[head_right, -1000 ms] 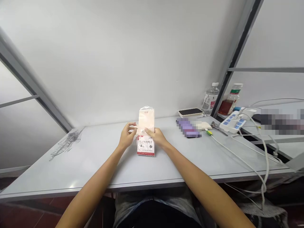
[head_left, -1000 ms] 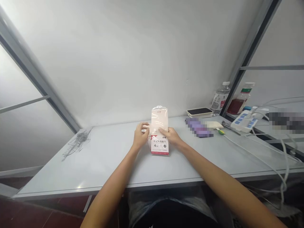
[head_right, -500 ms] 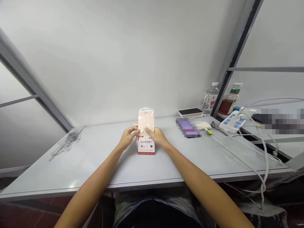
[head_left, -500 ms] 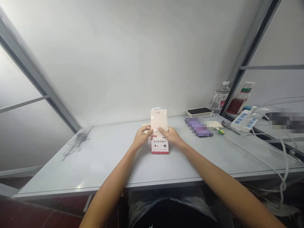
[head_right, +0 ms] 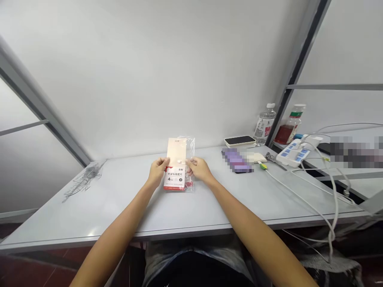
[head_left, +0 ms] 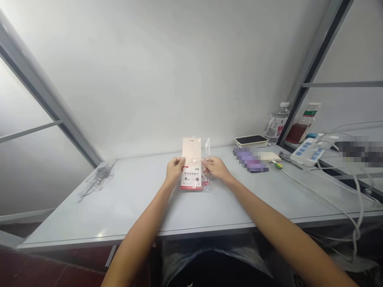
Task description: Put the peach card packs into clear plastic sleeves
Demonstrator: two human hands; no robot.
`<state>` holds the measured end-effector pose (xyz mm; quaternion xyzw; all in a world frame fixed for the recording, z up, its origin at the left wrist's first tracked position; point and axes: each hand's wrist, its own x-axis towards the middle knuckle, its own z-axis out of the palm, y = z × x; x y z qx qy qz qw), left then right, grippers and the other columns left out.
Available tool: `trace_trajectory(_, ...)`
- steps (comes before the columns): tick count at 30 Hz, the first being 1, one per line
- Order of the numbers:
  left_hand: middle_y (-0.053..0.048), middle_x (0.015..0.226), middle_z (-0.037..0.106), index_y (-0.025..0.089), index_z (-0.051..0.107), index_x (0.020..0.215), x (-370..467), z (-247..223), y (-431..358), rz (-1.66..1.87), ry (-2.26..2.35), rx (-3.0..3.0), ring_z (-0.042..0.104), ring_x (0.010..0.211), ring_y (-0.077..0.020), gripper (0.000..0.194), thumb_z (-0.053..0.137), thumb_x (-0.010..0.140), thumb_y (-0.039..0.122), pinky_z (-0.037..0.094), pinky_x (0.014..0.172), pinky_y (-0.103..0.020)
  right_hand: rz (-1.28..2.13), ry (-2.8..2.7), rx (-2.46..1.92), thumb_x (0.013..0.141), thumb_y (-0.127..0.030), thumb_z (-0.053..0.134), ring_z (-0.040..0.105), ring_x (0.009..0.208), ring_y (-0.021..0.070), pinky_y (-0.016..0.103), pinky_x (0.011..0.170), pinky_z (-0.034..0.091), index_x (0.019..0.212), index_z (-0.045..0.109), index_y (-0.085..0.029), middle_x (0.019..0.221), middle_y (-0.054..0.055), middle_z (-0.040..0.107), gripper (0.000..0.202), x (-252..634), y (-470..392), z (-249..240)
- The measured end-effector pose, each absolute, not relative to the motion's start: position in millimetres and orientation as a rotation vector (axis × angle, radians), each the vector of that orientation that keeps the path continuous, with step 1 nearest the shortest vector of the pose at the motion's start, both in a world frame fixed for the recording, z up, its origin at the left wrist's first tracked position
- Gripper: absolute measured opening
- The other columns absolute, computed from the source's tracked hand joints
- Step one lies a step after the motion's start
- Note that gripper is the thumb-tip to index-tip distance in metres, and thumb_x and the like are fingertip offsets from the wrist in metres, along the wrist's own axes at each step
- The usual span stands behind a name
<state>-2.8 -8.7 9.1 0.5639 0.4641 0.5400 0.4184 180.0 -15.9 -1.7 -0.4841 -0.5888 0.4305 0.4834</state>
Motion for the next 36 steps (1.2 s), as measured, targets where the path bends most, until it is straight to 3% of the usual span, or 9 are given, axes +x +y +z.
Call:
trace_trajectory(6,-0.005,0.074,0.064,0.019,0.053,0.081,-49,17,11,1.326,1.786,1.456,0.057,0.062,-0.0158,0.022,0.047,0.079,0.040,0.041,0.060,-0.028,0.542,-1.576,-1.699,0.086,-0.042,0.039,0.060,0.061,0.0146,0.025,0.057,0.045,0.083,0.054,-0.018,0.070,0.004,0.064,0.028,219,1,-5)
trace_trajectory(10,-0.010,0.087,0.065,0.020,0.055,0.086,-90,21,15,0.875,2.285,1.539,0.061,0.077,-0.0223,0.018,0.047,0.078,0.033,0.042,0.063,-0.031,0.419,-1.567,-1.910,0.078,-0.037,0.053,0.060,0.087,0.0260,0.032,0.068,0.043,0.077,0.058,-0.015,0.087,0.013,0.065,0.023,244,10,-15)
trace_trajectory(15,-0.019,0.107,0.058,0.015,0.052,0.094,-93,19,6,0.674,2.446,1.580,0.052,0.102,-0.0337,0.024,0.053,0.073,0.025,0.041,0.073,-0.039,0.254,-1.631,-2.113,0.079,-0.035,0.051,0.058,0.096,0.0294,0.035,0.073,0.041,0.096,0.060,-0.012,0.097,0.018,0.063,0.030,247,11,-20)
trace_trajectory(19,-0.020,0.110,0.055,0.014,0.052,0.099,-58,19,-3,0.528,2.401,1.914,0.048,0.106,-0.0336,0.036,0.044,0.080,0.043,0.040,0.076,-0.040,0.142,-1.652,-2.190,0.080,-0.039,0.048,0.057,0.096,0.0315,0.038,0.073,0.041,0.104,0.058,-0.010,0.104,0.021,0.058,0.039,242,7,-17)
trace_trajectory(22,-0.017,0.098,0.061,0.016,0.054,0.094,-24,16,-10,0.515,2.220,2.146,0.055,0.096,-0.0303,0.050,0.038,0.078,0.061,0.040,0.074,-0.037,0.113,-1.603,-2.193,0.080,-0.041,0.049,0.054,0.098,0.0325,0.039,0.074,0.041,0.106,0.058,-0.009,0.107,0.022,0.055,0.043,241,6,-16)
trace_trajectory(24,-0.015,0.092,0.062,0.017,0.056,0.090,-5,11,-16,0.440,2.107,2.253,0.058,0.090,-0.0287,0.053,0.040,0.075,0.064,0.041,0.072,-0.035,0.087,-1.586,-2.131,0.080,-0.042,0.048,0.052,0.100,0.0322,0.039,0.076,0.040,0.108,0.057,-0.010,0.107,0.020,0.054,0.043,239,6,-16)
trace_trajectory(27,-0.015,0.089,0.062,0.015,0.057,0.089,9,4,-22,0.361,2.034,2.352,0.059,0.085,-0.0283,0.040,0.041,0.080,0.050,0.041,0.067,-0.033,0.050,-1.591,-1.922,0.082,-0.038,0.045,0.052,0.096,0.0267,0.036,0.078,0.039,0.103,0.059,-0.013,0.100,0.015,0.055,0.036,235,6,-14)
trace_trajectory(32,-0.014,0.086,0.062,0.014,0.058,0.084,3,3,-21,0.360,2.042,2.371,0.059,0.078,-0.0263,0.027,0.034,0.084,0.026,0.039,0.063,-0.033,0.077,-1.666,-1.499,0.085,-0.034,0.040,0.052,0.072,0.0168,0.028,0.071,0.039,0.076,0.059,-0.017,0.073,0.004,0.055,0.027,217,-2,-6)
trace_trajectory(36,-0.012,0.082,0.060,0.016,0.056,0.080,-3,7,-19,0.462,2.023,2.379,0.058,0.070,-0.0227,0.029,0.029,0.086,0.022,0.038,0.062,-0.032,0.198,-1.663,-1.400,0.083,-0.040,0.043,0.051,0.066,0.0150,0.028,0.068,0.039,0.080,0.060,-0.018,0.070,0.002,0.056,0.029,200,-13,-2)
